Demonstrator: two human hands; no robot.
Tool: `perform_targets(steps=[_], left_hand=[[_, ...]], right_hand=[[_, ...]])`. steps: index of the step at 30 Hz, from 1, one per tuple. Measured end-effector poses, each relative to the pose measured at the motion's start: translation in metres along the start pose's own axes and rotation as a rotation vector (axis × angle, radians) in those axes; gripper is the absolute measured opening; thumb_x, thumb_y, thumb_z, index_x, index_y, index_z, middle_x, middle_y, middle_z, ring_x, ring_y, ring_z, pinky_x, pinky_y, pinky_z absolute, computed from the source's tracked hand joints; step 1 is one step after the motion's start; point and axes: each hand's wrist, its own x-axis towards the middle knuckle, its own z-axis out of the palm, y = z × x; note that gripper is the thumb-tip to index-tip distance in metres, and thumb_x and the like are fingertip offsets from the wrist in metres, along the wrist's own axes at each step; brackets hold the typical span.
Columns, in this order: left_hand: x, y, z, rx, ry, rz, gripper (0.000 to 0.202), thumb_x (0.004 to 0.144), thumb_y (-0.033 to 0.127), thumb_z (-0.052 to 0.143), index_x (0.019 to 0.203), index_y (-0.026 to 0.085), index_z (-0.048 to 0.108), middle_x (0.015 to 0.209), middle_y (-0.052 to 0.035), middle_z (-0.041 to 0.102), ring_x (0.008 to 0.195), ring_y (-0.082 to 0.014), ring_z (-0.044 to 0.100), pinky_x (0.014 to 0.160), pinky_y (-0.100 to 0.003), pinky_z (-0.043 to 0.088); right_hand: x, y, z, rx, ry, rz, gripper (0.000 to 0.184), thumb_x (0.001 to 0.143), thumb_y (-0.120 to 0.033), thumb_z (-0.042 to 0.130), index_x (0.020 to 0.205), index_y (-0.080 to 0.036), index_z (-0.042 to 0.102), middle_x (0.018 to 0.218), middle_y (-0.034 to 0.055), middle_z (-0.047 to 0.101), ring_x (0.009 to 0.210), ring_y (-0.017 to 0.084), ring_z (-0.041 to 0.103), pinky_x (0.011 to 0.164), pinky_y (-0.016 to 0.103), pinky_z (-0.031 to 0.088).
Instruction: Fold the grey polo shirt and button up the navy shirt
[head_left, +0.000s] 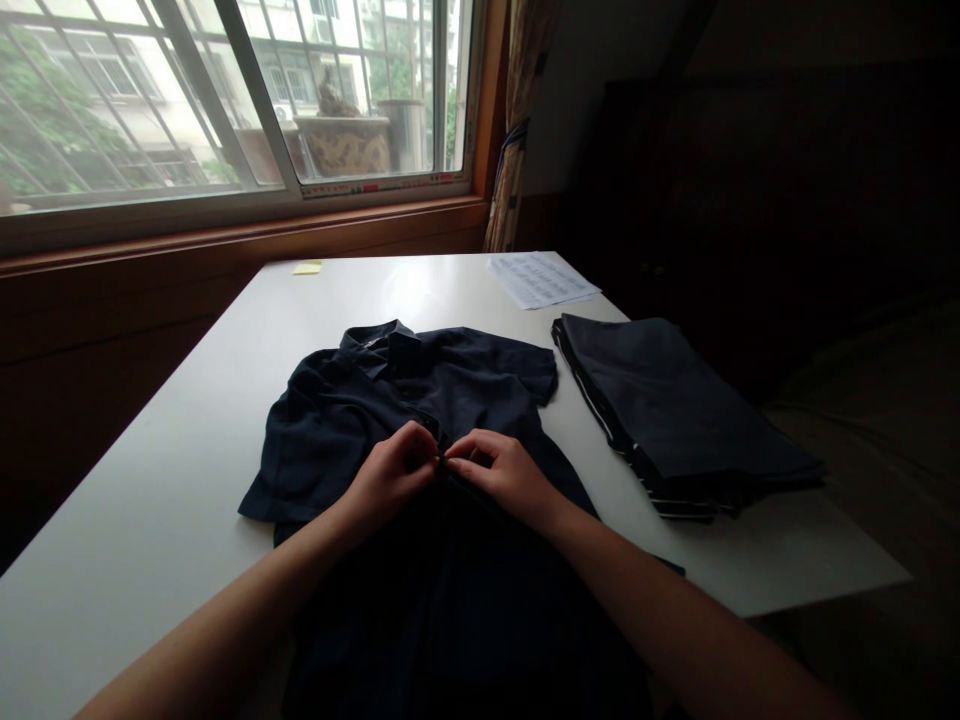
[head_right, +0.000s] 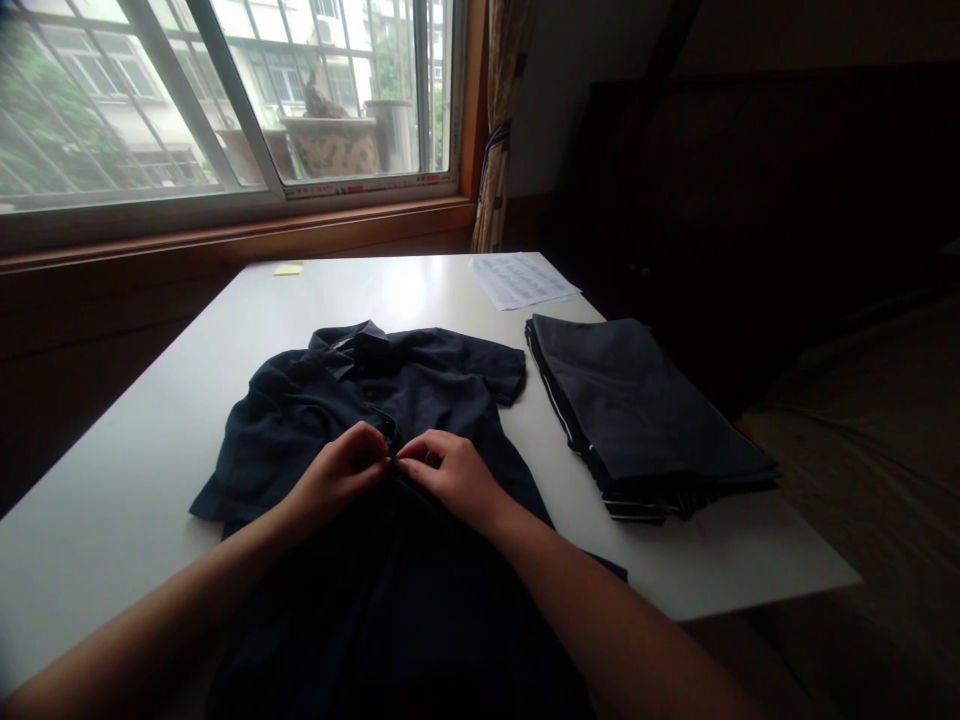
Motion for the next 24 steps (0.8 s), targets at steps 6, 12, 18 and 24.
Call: perform_targets(steps=[6, 12, 18, 24], left_hand=[[0.0009, 0.0023, -0.0017, -0.025, -0.015, -0.038, 0.011, 0.086, 0.025, 0.062, 0.094, 0.018, 0.059, 0.086, -0.0009, 0.064, 0.078, -0.0145, 0.061, 0.071, -0.025, 0.049], [0.0011, 0.0017, -0.0038, -0.065, -0.035, -0.074, 0.014, 0.087, 0.028, 0.063, 0.098, 0.019, 0.06, 0.091, -0.0023, 0.065, 0.084, -0.0165, 0.062, 0.076, -0.028, 0.049], [0.0036, -0.0039, -0.0032, -0.178, -0.043, -0.114, 0.022, 0.085, 0.031, 0.067, 0.101, 0.019, 0.059, 0.092, -0.0026, 0.064, 0.086, -0.0167, 0.061, 0.077, -0.028, 0.049], [0.006, -0.0016, -0.0054, -0.332, -0.031, -0.153, 0.028, 0.082, 0.03, 0.072, 0.102, 0.018, 0.057, 0.089, -0.0003, 0.063, 0.081, -0.014, 0.061, 0.075, -0.026, 0.049]], right_hand=[[-0.0003, 0.0017, 0.0005, -0.007, -0.005, -0.009, 0.012, 0.089, -0.028, 0.065, 0.094, -0.021, 0.073, 0.09, 0.0026, 0.072, 0.084, 0.017, 0.065, 0.076, 0.028, 0.047], [0.0, 0.0012, -0.0006, -0.01, 0.004, -0.028, 0.012, 0.089, -0.022, 0.063, 0.096, -0.021, 0.073, 0.091, 0.0021, 0.071, 0.085, 0.017, 0.065, 0.078, 0.029, 0.048], [-0.0006, 0.0026, -0.0002, 0.024, 0.021, 0.011, 0.015, 0.088, -0.023, 0.063, 0.099, -0.021, 0.072, 0.091, 0.0019, 0.071, 0.081, 0.016, 0.064, 0.074, 0.028, 0.047], [-0.0023, 0.0049, 0.0004, 0.112, 0.042, 0.102, 0.019, 0.088, -0.03, 0.063, 0.104, -0.022, 0.07, 0.084, 0.0006, 0.068, 0.072, 0.014, 0.06, 0.066, 0.026, 0.046]])
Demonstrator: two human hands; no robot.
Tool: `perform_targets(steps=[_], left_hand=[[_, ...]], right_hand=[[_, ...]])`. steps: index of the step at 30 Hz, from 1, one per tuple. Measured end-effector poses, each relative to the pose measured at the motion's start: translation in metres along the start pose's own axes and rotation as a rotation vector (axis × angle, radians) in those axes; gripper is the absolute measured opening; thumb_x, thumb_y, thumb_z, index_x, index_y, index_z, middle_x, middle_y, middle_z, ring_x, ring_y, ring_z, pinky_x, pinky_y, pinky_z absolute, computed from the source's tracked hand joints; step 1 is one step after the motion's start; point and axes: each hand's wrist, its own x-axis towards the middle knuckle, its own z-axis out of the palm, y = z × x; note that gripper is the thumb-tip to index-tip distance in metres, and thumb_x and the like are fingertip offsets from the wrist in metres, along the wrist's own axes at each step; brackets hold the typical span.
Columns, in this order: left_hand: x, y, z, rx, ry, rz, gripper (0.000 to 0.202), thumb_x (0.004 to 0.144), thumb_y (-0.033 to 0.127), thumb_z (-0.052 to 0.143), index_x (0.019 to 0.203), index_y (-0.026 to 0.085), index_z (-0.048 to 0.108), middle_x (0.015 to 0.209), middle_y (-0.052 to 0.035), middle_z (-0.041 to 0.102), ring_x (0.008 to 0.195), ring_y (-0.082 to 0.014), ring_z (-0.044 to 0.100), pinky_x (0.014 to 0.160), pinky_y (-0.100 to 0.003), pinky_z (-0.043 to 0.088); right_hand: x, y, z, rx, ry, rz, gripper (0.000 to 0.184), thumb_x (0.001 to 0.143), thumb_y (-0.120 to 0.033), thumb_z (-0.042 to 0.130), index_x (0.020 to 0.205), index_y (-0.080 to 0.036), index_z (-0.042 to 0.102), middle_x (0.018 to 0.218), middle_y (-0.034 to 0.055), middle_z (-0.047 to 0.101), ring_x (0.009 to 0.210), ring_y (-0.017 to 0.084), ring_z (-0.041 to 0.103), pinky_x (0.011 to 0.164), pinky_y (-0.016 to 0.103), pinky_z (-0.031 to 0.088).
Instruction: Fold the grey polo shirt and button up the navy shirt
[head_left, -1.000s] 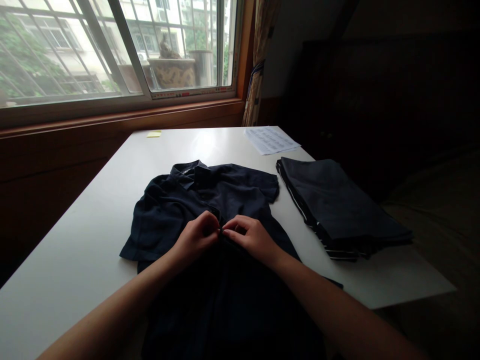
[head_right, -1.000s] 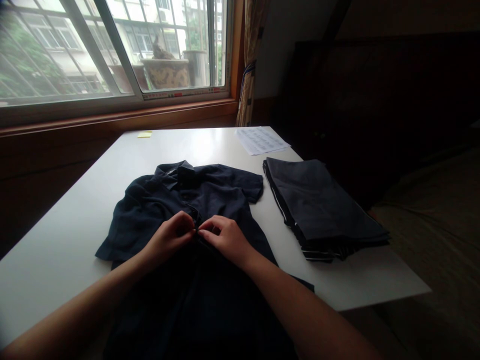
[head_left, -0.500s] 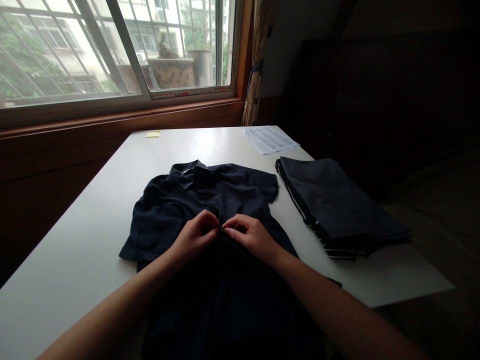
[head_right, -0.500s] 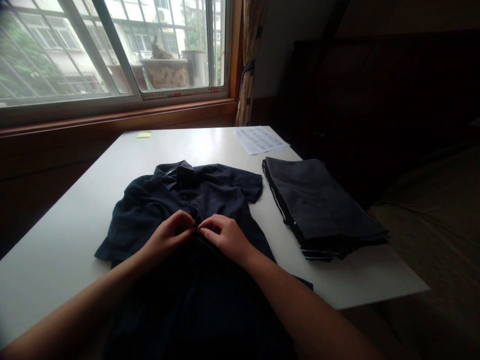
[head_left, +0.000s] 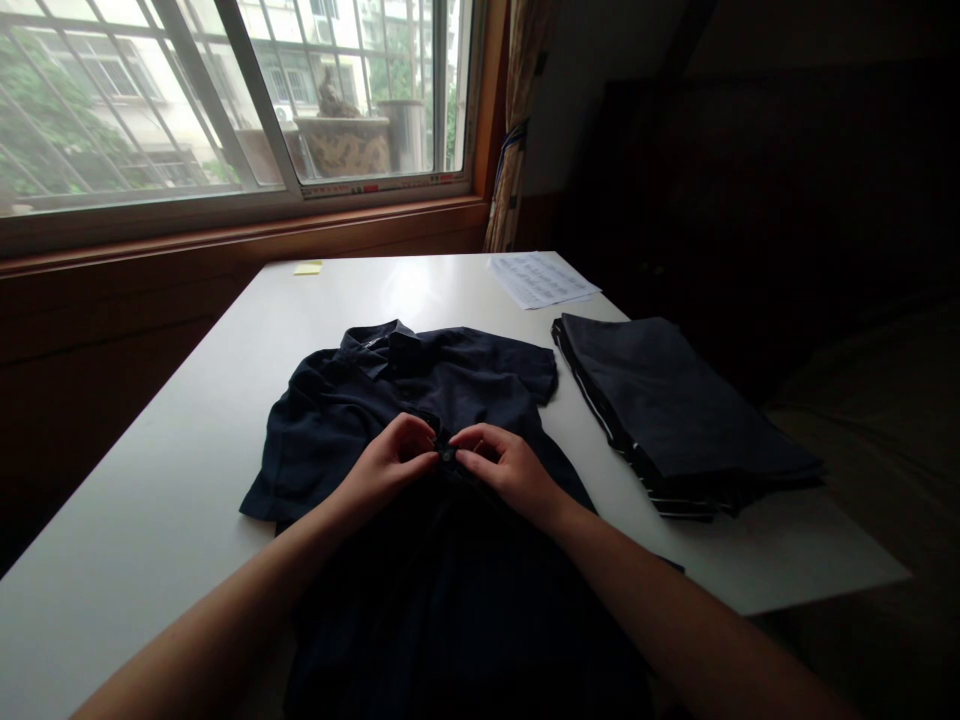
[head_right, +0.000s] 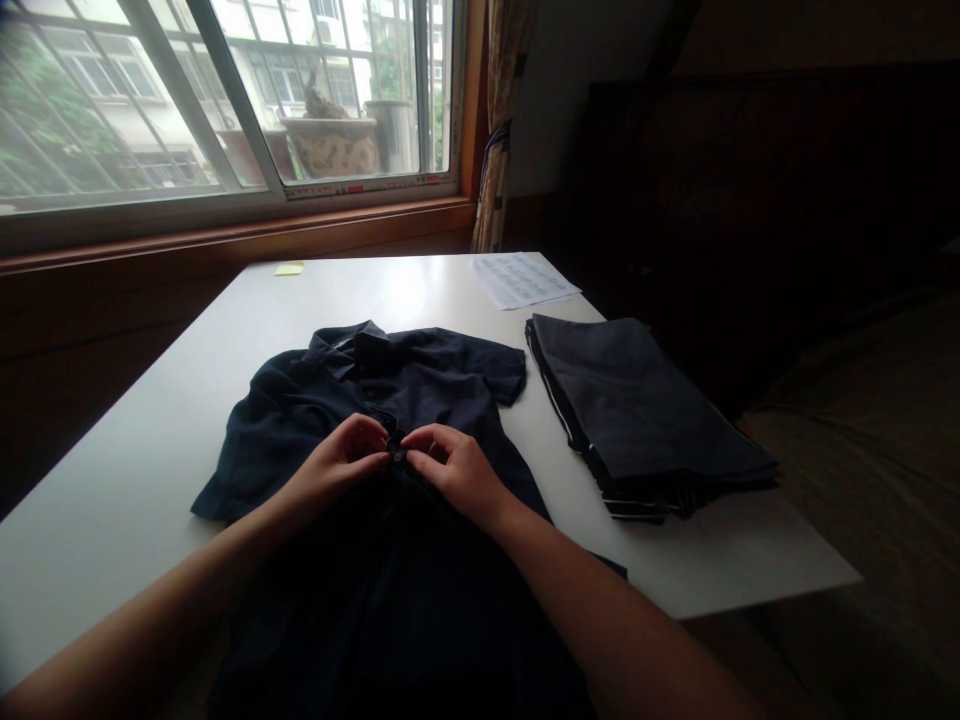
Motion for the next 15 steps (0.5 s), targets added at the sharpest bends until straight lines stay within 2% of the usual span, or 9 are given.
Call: perform_targets(steps=[3, 7, 10, 15], left_hand=[[-0.0004, 0.0018, -0.0017, -0.071, -0.004, -0.023, 0.026, 0.085, 0.032, 0.068, 0.104, 0.019, 0.055, 0.088, -0.0011, 0.065, 0.079, -0.0149, 0.063, 0.074, -0.029, 0.051], [-0.0008, 0.0029, -0.0031, -0.018, 0.007, -0.022, 0.025, 0.088, 0.034, 0.065, 0.106, 0.018, 0.056, 0.092, -0.0035, 0.067, 0.082, -0.0171, 0.065, 0.075, -0.031, 0.053], [-0.0008, 0.0021, -0.0045, 0.184, 0.014, 0.03, 0.022, 0.089, 0.031, 0.061, 0.108, 0.019, 0.06, 0.094, -0.0036, 0.067, 0.085, -0.0172, 0.065, 0.076, -0.029, 0.052], [-0.0012, -0.0019, -0.0086, 0.719, -0.02, 0.185, 0.025, 0.091, 0.025, 0.056, 0.114, 0.026, 0.065, 0.1, -0.003, 0.065, 0.078, -0.0147, 0.063, 0.07, -0.026, 0.048]], right_hand=[[-0.0007, -0.0005, -0.0008, 0.018, 0.019, 0.025, 0.02, 0.087, -0.031, 0.063, 0.104, -0.022, 0.068, 0.076, -0.0012, 0.064, 0.067, 0.013, 0.056, 0.062, 0.025, 0.044], [-0.0006, -0.0011, -0.001, 0.075, 0.033, 0.025, 0.02, 0.087, -0.03, 0.061, 0.104, -0.022, 0.066, 0.08, -0.0011, 0.064, 0.069, 0.013, 0.055, 0.063, 0.025, 0.044], [0.0007, 0.0009, -0.0004, 0.114, 0.058, 0.011, 0.018, 0.087, -0.028, 0.061, 0.102, -0.021, 0.065, 0.085, -0.0007, 0.064, 0.074, 0.013, 0.057, 0.068, 0.025, 0.045], [0.0029, 0.0061, -0.0013, 0.131, 0.11, 0.014, 0.014, 0.084, -0.023, 0.06, 0.098, -0.021, 0.063, 0.086, -0.0011, 0.062, 0.075, 0.014, 0.057, 0.071, 0.026, 0.045]])
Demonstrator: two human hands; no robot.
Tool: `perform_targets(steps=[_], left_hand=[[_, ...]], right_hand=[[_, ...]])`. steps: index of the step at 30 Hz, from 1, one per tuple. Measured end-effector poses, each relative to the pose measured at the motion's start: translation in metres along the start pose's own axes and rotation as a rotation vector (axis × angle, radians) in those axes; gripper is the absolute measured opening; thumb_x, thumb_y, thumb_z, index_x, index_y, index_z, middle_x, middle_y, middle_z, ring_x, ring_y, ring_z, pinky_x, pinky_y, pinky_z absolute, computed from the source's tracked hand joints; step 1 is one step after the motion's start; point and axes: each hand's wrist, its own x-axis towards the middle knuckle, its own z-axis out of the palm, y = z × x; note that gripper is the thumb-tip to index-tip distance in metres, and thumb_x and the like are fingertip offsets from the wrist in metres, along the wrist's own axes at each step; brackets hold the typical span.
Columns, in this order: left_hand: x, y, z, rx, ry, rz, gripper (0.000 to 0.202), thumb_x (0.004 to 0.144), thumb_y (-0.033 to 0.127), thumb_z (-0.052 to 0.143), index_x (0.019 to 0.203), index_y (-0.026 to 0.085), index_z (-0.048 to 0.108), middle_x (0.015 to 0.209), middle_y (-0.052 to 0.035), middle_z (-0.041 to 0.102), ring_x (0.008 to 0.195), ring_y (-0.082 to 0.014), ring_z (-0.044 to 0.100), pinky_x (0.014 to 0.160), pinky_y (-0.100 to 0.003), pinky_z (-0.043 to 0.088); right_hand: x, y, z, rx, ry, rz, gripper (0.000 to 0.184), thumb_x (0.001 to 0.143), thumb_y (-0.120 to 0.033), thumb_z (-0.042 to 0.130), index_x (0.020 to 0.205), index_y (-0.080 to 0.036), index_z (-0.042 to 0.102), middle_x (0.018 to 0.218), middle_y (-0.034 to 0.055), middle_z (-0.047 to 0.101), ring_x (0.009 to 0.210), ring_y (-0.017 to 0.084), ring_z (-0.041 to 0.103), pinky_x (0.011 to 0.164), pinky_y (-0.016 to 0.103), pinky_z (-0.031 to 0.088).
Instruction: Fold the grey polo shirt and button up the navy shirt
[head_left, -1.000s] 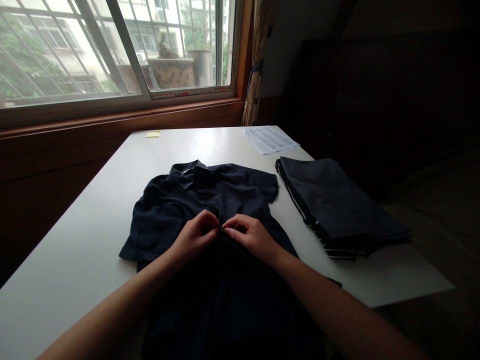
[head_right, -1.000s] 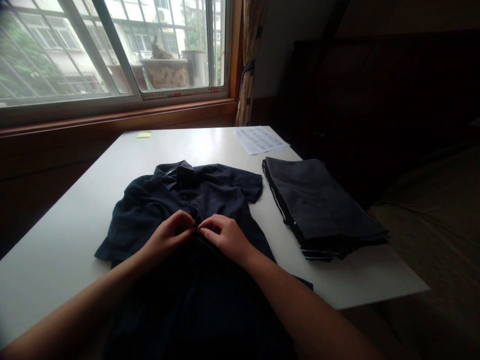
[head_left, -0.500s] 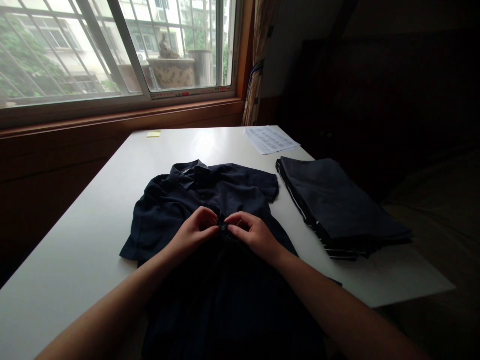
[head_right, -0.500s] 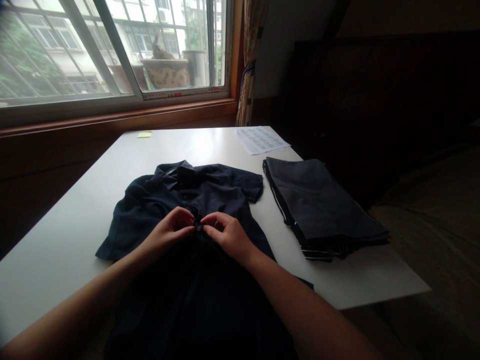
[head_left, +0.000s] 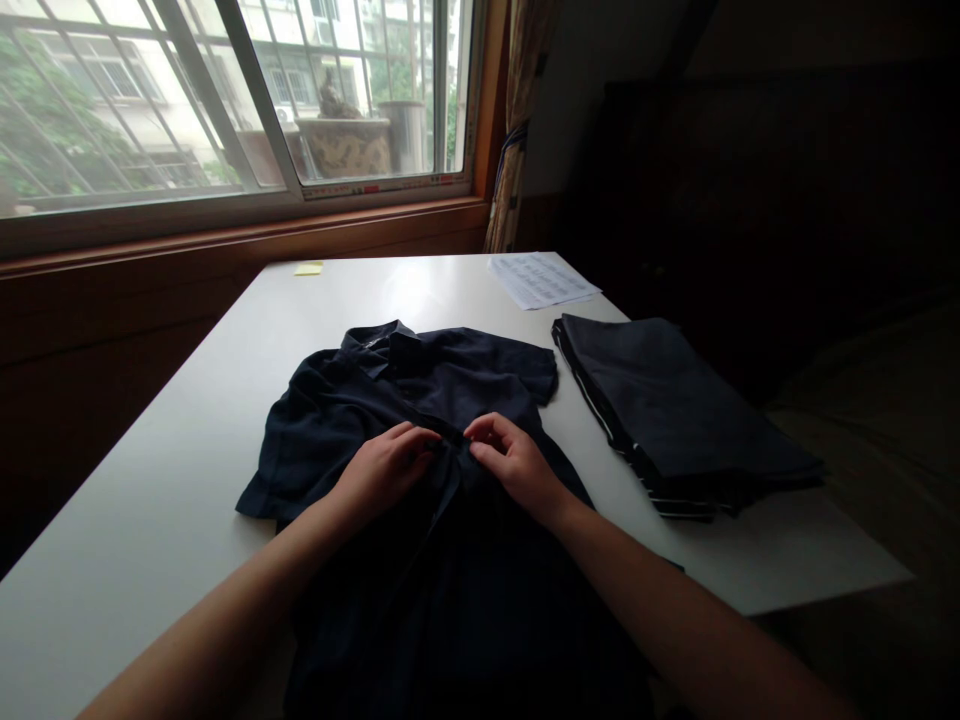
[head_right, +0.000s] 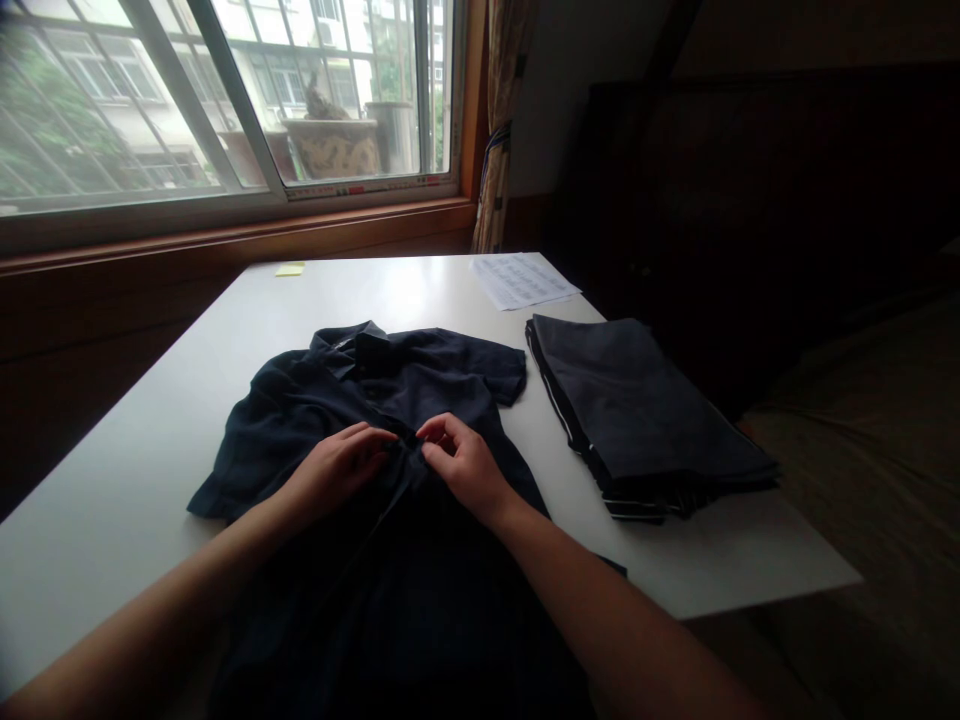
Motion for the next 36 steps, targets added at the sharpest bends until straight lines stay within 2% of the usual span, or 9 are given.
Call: perform_targets(steps=[5, 11, 14, 17, 21, 25, 29, 32, 36], left_hand=[[-0.002, -0.002, -0.001, 0.27, -0.033, 0.014, 0.029, 0.093, 0.029, 0.054, 0.121, 0.031, 0.062, 0.104, -0.0021, 0.063, 0.074, -0.0142, 0.064, 0.067, -0.026, 0.048], [-0.002, -0.001, -0.007, 0.4, -0.009, -0.02, 0.026, 0.093, 0.029, 0.052, 0.115, 0.03, 0.064, 0.104, -0.0029, 0.061, 0.082, -0.0172, 0.064, 0.07, -0.028, 0.049], [-0.001, -0.005, -0.01, 0.422, 0.027, -0.032, 0.026, 0.092, 0.03, 0.053, 0.115, 0.029, 0.064, 0.106, -0.005, 0.06, 0.092, -0.0214, 0.062, 0.078, -0.032, 0.051], [0.0, -0.014, -0.012, 0.438, 0.071, -0.006, 0.026, 0.091, 0.031, 0.054, 0.114, 0.027, 0.065, 0.111, -0.0076, 0.059, 0.103, -0.026, 0.056, 0.088, -0.039, 0.05], [0.001, -0.031, -0.014, 0.479, 0.125, 0.008, 0.034, 0.091, 0.036, 0.055, 0.123, 0.028, 0.061, 0.128, -0.0089, 0.055, 0.124, -0.0309, 0.044, 0.105, -0.047, 0.041], [0.002, -0.049, -0.022, 0.551, 0.058, -0.109, 0.047, 0.094, 0.042, 0.049, 0.14, 0.032, 0.05, 0.15, -0.0083, 0.043, 0.143, -0.0358, 0.025, 0.11, -0.056, 0.032], [0.004, -0.064, -0.037, 0.593, -0.03, -0.201, 0.054, 0.095, 0.045, 0.044, 0.148, 0.034, 0.039, 0.158, -0.0056, 0.033, 0.148, -0.0373, 0.015, 0.11, -0.06, 0.03], [0.004, -0.073, -0.047, 0.602, -0.07, -0.207, 0.057, 0.095, 0.049, 0.043, 0.15, 0.034, 0.035, 0.161, -0.0039, 0.027, 0.15, -0.0367, 0.011, 0.111, -0.06, 0.029], [0.002, -0.079, -0.057, 0.586, -0.121, -0.188, 0.062, 0.092, 0.049, 0.049, 0.15, 0.034, 0.035, 0.162, -0.003, 0.025, 0.15, -0.0378, 0.01, 0.113, -0.058, 0.028]], right_hand=[[0.0, -0.001, -0.003, 0.004, 0.026, 0.003, 0.013, 0.083, -0.022, 0.059, 0.096, -0.021, 0.062, 0.084, -0.0016, 0.061, 0.074, 0.014, 0.057, 0.069, 0.026, 0.045], [0.0, 0.001, -0.002, -0.02, 0.027, -0.008, 0.015, 0.087, -0.027, 0.059, 0.1, -0.021, 0.062, 0.088, -0.0003, 0.064, 0.075, 0.015, 0.062, 0.071, 0.028, 0.049], [0.0, 0.0, -0.001, -0.148, -0.006, -0.066, 0.014, 0.088, -0.028, 0.059, 0.1, -0.021, 0.063, 0.09, 0.0012, 0.064, 0.08, 0.016, 0.062, 0.075, 0.029, 0.049], [-0.002, -0.003, 0.001, -0.295, -0.117, -0.145, 0.013, 0.087, -0.025, 0.061, 0.098, -0.021, 0.066, 0.096, 0.0031, 0.063, 0.082, 0.016, 0.061, 0.074, 0.029, 0.049], [-0.005, -0.007, 0.002, -0.43, -0.21, -0.235, 0.023, 0.085, -0.025, 0.066, 0.108, -0.024, 0.067, 0.112, 0.0063, 0.061, 0.099, 0.02, 0.059, 0.083, 0.032, 0.05], [-0.012, -0.008, 0.003, -0.648, -0.274, -0.333, 0.045, 0.085, -0.034, 0.069, 0.128, -0.029, 0.061, 0.134, 0.0079, 0.055, 0.122, 0.027, 0.048, 0.106, 0.045, 0.039], [-0.019, -0.009, 0.006, -0.866, -0.398, -0.404, 0.055, 0.091, -0.04, 0.06, 0.144, -0.035, 0.046, 0.155, 0.0032, 0.039, 0.14, 0.033, 0.029, 0.114, 0.055, 0.026], [-0.021, -0.01, 0.007, -0.92, -0.451, -0.442, 0.055, 0.095, -0.037, 0.054, 0.148, -0.035, 0.041, 0.157, 0.001, 0.035, 0.144, 0.033, 0.023, 0.116, 0.056, 0.021], [-0.021, -0.009, 0.008, -0.937, -0.441, -0.43, 0.053, 0.096, -0.038, 0.052, 0.147, -0.034, 0.042, 0.156, 0.0021, 0.038, 0.145, 0.032, 0.025, 0.118, 0.056, 0.018]])
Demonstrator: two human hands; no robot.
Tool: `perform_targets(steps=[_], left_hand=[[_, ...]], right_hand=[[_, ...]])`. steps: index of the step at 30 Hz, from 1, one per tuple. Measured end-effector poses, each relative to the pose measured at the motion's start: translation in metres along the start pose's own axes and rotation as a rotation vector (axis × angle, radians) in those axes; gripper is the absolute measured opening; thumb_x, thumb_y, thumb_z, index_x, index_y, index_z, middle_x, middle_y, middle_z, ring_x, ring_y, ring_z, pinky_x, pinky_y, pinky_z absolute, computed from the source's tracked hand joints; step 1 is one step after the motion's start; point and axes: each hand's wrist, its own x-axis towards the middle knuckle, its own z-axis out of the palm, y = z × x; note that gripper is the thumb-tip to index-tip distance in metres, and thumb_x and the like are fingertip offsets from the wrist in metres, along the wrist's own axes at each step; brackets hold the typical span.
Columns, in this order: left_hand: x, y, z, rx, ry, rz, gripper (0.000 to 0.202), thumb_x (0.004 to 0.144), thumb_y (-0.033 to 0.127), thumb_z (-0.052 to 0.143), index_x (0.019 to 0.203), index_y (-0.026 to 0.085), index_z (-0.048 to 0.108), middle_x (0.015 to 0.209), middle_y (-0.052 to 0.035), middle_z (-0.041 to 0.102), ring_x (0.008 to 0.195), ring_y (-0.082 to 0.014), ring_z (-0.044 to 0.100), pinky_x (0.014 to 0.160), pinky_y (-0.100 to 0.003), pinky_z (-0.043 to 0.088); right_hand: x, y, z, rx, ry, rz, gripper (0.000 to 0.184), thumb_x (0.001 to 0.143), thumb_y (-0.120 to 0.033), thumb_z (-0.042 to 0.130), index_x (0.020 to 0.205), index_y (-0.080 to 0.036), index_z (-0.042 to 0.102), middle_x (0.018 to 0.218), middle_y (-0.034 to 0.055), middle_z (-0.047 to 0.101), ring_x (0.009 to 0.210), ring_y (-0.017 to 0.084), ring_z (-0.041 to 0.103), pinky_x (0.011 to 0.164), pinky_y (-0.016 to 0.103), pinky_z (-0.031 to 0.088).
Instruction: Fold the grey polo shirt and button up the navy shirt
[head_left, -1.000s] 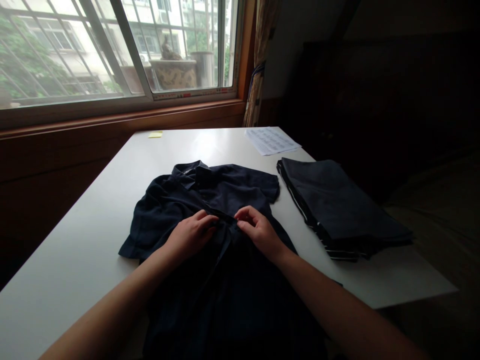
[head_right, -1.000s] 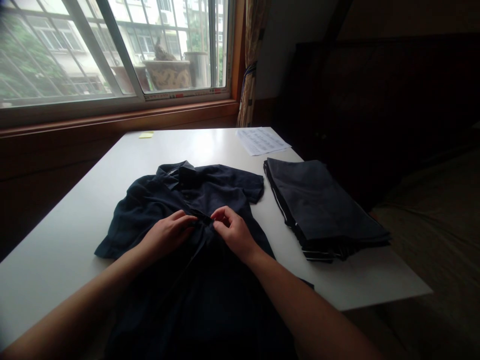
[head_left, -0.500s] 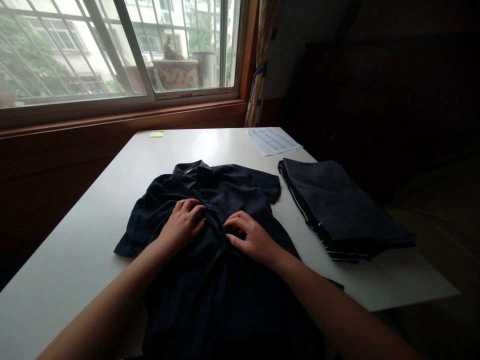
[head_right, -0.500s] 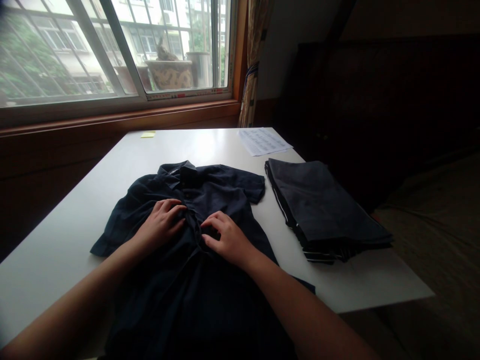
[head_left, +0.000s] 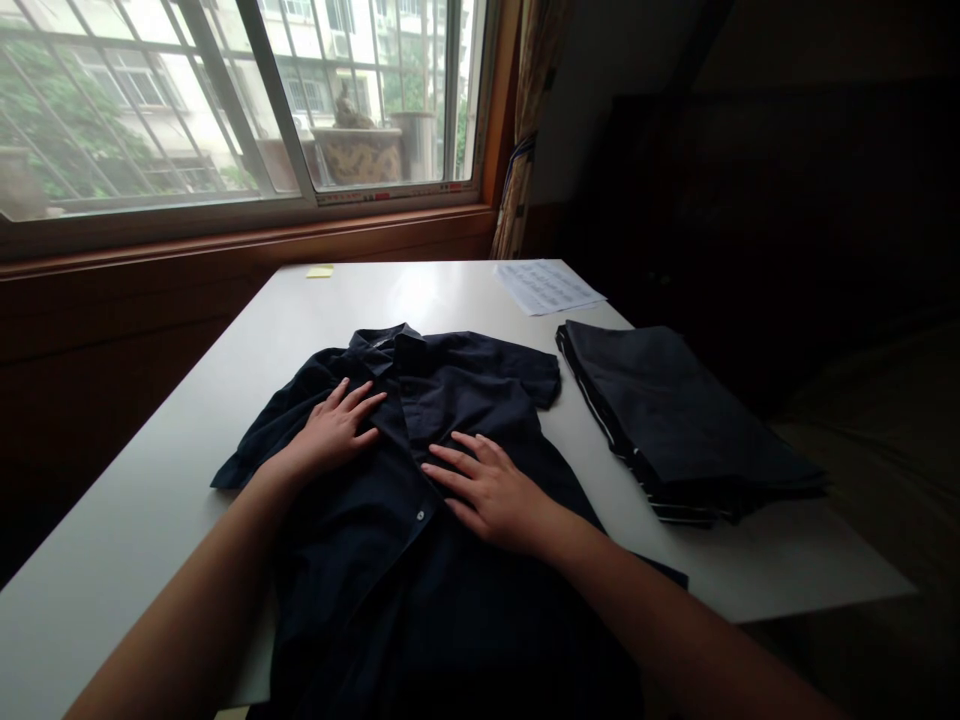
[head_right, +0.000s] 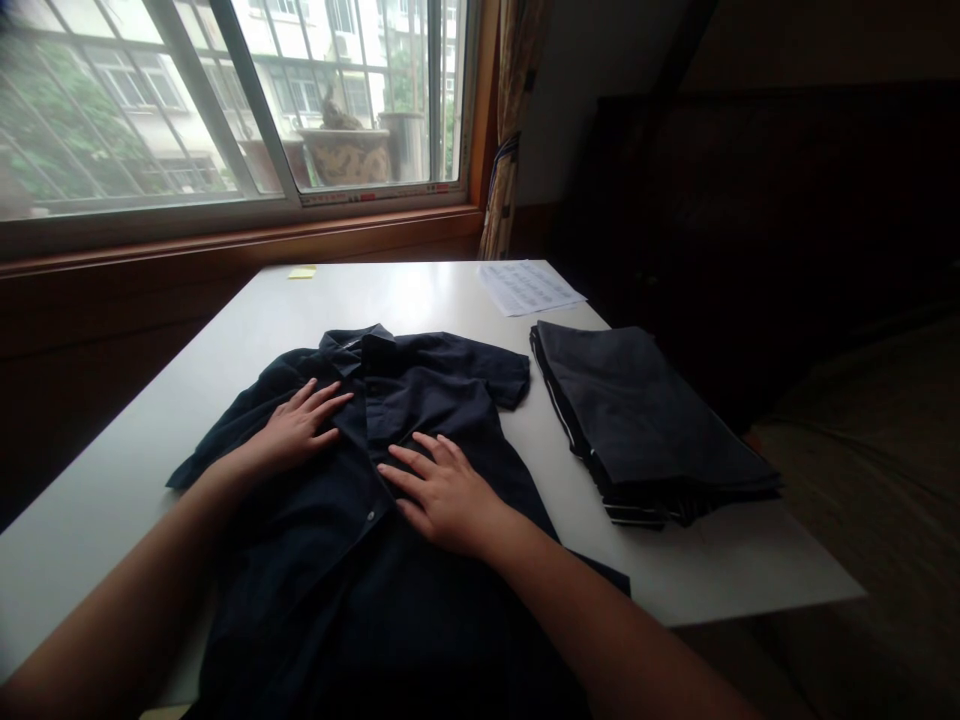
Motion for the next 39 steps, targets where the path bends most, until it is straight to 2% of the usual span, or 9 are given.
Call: perform_targets(steps=[5, 8, 14, 17, 19, 23, 26, 30, 39], left_hand=[[-0.004, -0.004, -0.006, -0.114, -0.048, 0.06, 0.078, 0.08, 0.062, 0.063, 0.148, 0.035, 0.038, 0.16, -0.0042, 0.03, 0.149, -0.0413, 0.012, 0.115, -0.06, 0.024], [-0.005, -0.002, -0.008, -0.162, -0.026, 0.079, 0.079, 0.077, 0.061, 0.067, 0.147, 0.036, 0.04, 0.158, -0.0052, 0.034, 0.147, -0.043, 0.014, 0.114, -0.062, 0.023], [-0.009, 0.021, -0.023, -0.148, 0.075, 0.265, 0.062, 0.083, 0.04, 0.067, 0.141, 0.039, 0.048, 0.154, -0.0027, 0.04, 0.148, -0.0406, 0.012, 0.114, -0.067, 0.015], [-0.013, 0.042, -0.029, -0.167, 0.127, 0.406, 0.048, 0.087, 0.032, 0.063, 0.134, 0.04, 0.056, 0.147, -0.001, 0.049, 0.149, -0.0347, 0.014, 0.116, -0.066, 0.005], [-0.014, 0.055, -0.026, -0.233, 0.137, 0.48, 0.041, 0.089, 0.032, 0.061, 0.13, 0.038, 0.06, 0.136, -0.0017, 0.059, 0.147, -0.0305, 0.023, 0.118, -0.062, 0.002], [-0.009, 0.071, -0.009, -0.396, 0.112, 0.512, 0.022, 0.091, 0.033, 0.06, 0.11, 0.033, 0.072, 0.108, -0.003, 0.072, 0.13, -0.0246, 0.049, 0.121, -0.055, 0.008], [-0.003, 0.073, 0.0, -0.47, 0.097, 0.487, 0.018, 0.092, 0.036, 0.059, 0.098, 0.028, 0.074, 0.097, -0.0043, 0.073, 0.108, -0.0221, 0.06, 0.119, -0.05, 0.02], [0.002, 0.068, 0.005, -0.528, 0.115, 0.46, 0.023, 0.093, 0.04, 0.056, 0.092, 0.025, 0.074, 0.088, -0.0052, 0.072, 0.091, -0.0212, 0.06, 0.105, -0.042, 0.037], [0.003, 0.06, 0.005, -0.445, 0.215, 0.359, 0.024, 0.096, 0.039, 0.052, 0.092, 0.023, 0.069, 0.089, -0.0049, 0.069, 0.087, -0.0217, 0.054, 0.083, -0.034, 0.044]], right_hand=[[0.0, 0.007, 0.0, 0.011, -0.001, 0.037, 0.054, 0.095, -0.044, 0.053, 0.146, -0.032, 0.044, 0.156, 0.004, 0.038, 0.145, 0.031, 0.025, 0.118, 0.057, 0.017], [-0.001, 0.017, -0.002, 0.058, 0.012, 0.055, 0.051, 0.095, -0.04, 0.054, 0.144, -0.031, 0.047, 0.155, 0.0049, 0.039, 0.145, 0.029, 0.027, 0.118, 0.057, 0.02], [-0.012, 0.032, -0.02, 0.242, 0.036, 0.067, 0.045, 0.091, -0.028, 0.063, 0.135, -0.028, 0.057, 0.147, 0.0079, 0.049, 0.14, 0.027, 0.037, 0.115, 0.049, 0.032], [-0.023, 0.025, -0.035, 0.333, 0.038, 0.097, 0.037, 0.09, -0.031, 0.065, 0.127, -0.029, 0.063, 0.138, 0.0066, 0.055, 0.132, 0.025, 0.045, 0.112, 0.045, 0.036], [-0.03, 0.015, -0.043, 0.385, 0.026, 0.12, 0.029, 0.091, -0.036, 0.064, 0.118, -0.029, 0.067, 0.13, 0.0057, 0.059, 0.122, 0.023, 0.052, 0.107, 0.041, 0.041], [-0.041, -0.004, -0.045, 0.359, -0.025, 0.163, 0.032, 0.08, -0.043, 0.074, 0.107, -0.026, 0.068, 0.108, 0.0048, 0.064, 0.101, 0.023, 0.057, 0.09, 0.035, 0.048], [-0.043, -0.009, -0.037, 0.242, -0.007, 0.216, 0.025, 0.076, -0.031, 0.076, 0.098, -0.024, 0.067, 0.095, 0.0042, 0.065, 0.09, 0.022, 0.057, 0.079, 0.033, 0.047], [-0.041, -0.003, -0.035, 0.294, 0.058, 0.301, 0.01, 0.086, -0.021, 0.061, 0.093, -0.023, 0.068, 0.089, 0.0039, 0.068, 0.086, 0.021, 0.06, 0.077, 0.032, 0.045], [-0.035, 0.021, -0.046, 0.743, 0.01, 0.533, 0.025, 0.09, -0.044, 0.059, 0.092, -0.021, 0.069, 0.077, -0.0009, 0.065, 0.067, 0.015, 0.057, 0.06, 0.025, 0.04]])
